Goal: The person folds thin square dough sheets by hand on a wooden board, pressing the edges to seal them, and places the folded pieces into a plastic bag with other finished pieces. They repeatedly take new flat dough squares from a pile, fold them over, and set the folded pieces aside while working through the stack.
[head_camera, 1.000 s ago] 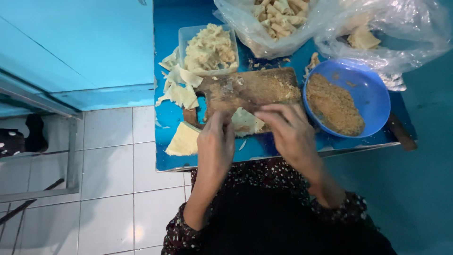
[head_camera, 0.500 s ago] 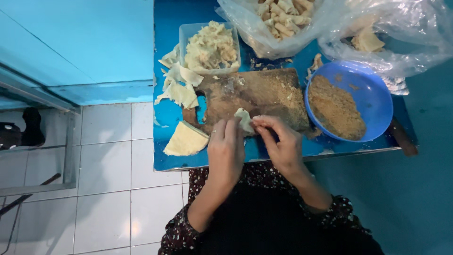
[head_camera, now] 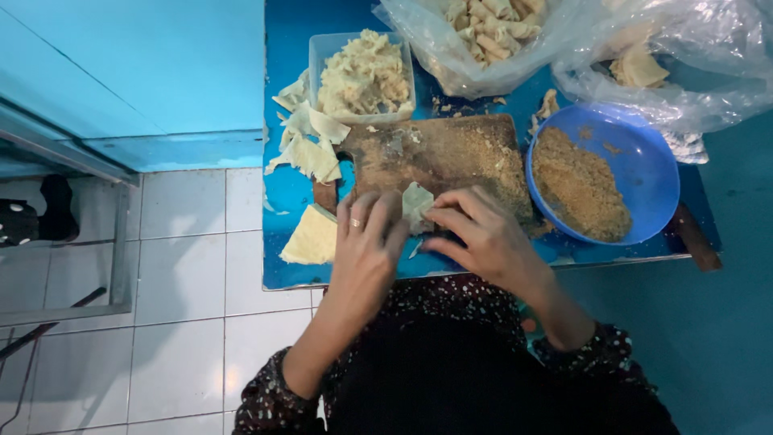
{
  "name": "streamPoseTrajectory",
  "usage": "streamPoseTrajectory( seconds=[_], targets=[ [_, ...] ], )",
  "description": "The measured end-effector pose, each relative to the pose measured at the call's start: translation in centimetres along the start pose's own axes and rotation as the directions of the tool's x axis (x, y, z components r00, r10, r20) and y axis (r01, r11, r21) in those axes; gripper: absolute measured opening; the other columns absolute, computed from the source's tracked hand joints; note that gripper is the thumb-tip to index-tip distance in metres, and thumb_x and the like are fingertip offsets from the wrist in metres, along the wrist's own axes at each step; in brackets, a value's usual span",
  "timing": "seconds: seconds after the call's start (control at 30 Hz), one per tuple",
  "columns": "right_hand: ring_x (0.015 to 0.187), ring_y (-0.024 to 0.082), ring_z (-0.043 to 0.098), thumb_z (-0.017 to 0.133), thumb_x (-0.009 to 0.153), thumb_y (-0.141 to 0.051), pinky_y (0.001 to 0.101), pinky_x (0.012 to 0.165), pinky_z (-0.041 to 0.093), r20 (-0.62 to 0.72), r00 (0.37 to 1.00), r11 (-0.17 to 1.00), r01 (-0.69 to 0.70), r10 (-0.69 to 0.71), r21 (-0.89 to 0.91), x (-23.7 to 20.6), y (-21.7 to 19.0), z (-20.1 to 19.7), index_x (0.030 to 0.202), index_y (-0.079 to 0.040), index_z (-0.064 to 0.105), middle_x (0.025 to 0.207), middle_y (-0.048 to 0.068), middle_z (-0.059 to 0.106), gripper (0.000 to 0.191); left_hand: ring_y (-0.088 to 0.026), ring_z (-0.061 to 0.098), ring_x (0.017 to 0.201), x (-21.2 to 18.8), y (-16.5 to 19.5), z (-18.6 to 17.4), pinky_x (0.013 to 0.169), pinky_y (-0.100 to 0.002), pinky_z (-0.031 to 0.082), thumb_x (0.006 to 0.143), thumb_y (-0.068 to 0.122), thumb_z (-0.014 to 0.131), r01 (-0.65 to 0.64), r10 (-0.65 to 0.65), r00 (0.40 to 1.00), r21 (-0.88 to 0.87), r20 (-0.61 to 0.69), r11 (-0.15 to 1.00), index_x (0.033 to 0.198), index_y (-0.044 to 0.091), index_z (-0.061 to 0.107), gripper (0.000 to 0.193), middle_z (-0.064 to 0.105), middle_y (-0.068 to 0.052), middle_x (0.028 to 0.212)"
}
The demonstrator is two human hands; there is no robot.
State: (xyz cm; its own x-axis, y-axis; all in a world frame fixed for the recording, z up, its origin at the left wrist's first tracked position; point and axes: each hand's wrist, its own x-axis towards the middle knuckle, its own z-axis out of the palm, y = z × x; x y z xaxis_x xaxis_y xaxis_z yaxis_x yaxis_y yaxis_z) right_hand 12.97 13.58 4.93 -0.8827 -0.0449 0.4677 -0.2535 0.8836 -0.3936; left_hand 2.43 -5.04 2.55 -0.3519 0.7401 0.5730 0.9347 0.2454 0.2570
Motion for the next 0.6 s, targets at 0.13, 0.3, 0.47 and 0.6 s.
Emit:
streamPoseTrajectory(
  seconds=[0.13, 0.3, 0.47, 0.6],
  targets=[
    [0.096, 0.027, 0.062, 0.082, 0.083, -0.021, 0.0408, 0.081, 0.05, -0.001, 1.0, 1.0, -0.026, 0.026, -0.014, 0.3, 0.6, 0.3, 0.096, -0.004, 0.072, 0.101, 0.008, 0.063, 0.024, -0.039, 0.048, 0.129, 1.0, -1.4, 0.2, 0.112, -0.059, 0.035, 0.085, 0.011, 0.068, -0.004, 0.006, 1.0, -0.122, 0.015, 0.992, 0.1, 0.003, 0.07, 0.018, 0.055, -0.018, 0.133],
    [0.088, 0.026, 0.061, 0.08, 0.083, -0.017, 0.0413, 0.075, 0.046, 0.025, 0.991, 0.991, -0.133, 0.133, 0.002, 1.0, 2.5, 0.9, 0.087, -0.01, 0.075, 0.091, 0.004, 0.066, 0.01, -0.042, 0.046, 0.126, 1.7, -2.1, 0.8, 0.107, -0.06, 0.032, 0.085, 0.021, 0.075, -0.002, 0.003, 1.0, -0.215, 0.003, 0.977, 0.093, 0.004, 0.068, 0.021, 0.054, -0.019, 0.137],
    [0.082, 0.024, 0.063, 0.081, 0.08, -0.019, 0.0401, 0.07, 0.047, 0.019, 0.969, 0.965, -0.247, 0.246, 0.093, 0.9, 3.0, 2.0, 0.084, -0.013, 0.074, 0.084, 0.002, 0.069, 0.011, -0.044, 0.046, 0.119, 2.5, -2.0, 2.2, 0.102, -0.056, 0.035, 0.08, 0.019, 0.079, 0.257, -0.251, 0.967, -0.203, 0.053, 0.945, 0.087, 0.005, 0.069, 0.018, 0.052, -0.02, 0.12],
    [0.084, 0.022, 0.064, 0.077, 0.085, -0.019, 0.0376, 0.078, 0.049, 0.015, 0.927, 0.899, -0.369, 0.376, 0.237, 0.4, 2.6, 2.3, 0.099, -0.012, 0.071, 0.089, 0.0, 0.067, 0.016, -0.043, 0.046, 0.122, 2.1, -1.6, 2.1, 0.108, -0.059, 0.032, 0.082, 0.014, 0.074, 0.18, -0.193, 0.98, -0.195, -0.048, 0.964, 0.094, 0.006, 0.069, 0.015, 0.053, -0.018, 0.131]
  ],
)
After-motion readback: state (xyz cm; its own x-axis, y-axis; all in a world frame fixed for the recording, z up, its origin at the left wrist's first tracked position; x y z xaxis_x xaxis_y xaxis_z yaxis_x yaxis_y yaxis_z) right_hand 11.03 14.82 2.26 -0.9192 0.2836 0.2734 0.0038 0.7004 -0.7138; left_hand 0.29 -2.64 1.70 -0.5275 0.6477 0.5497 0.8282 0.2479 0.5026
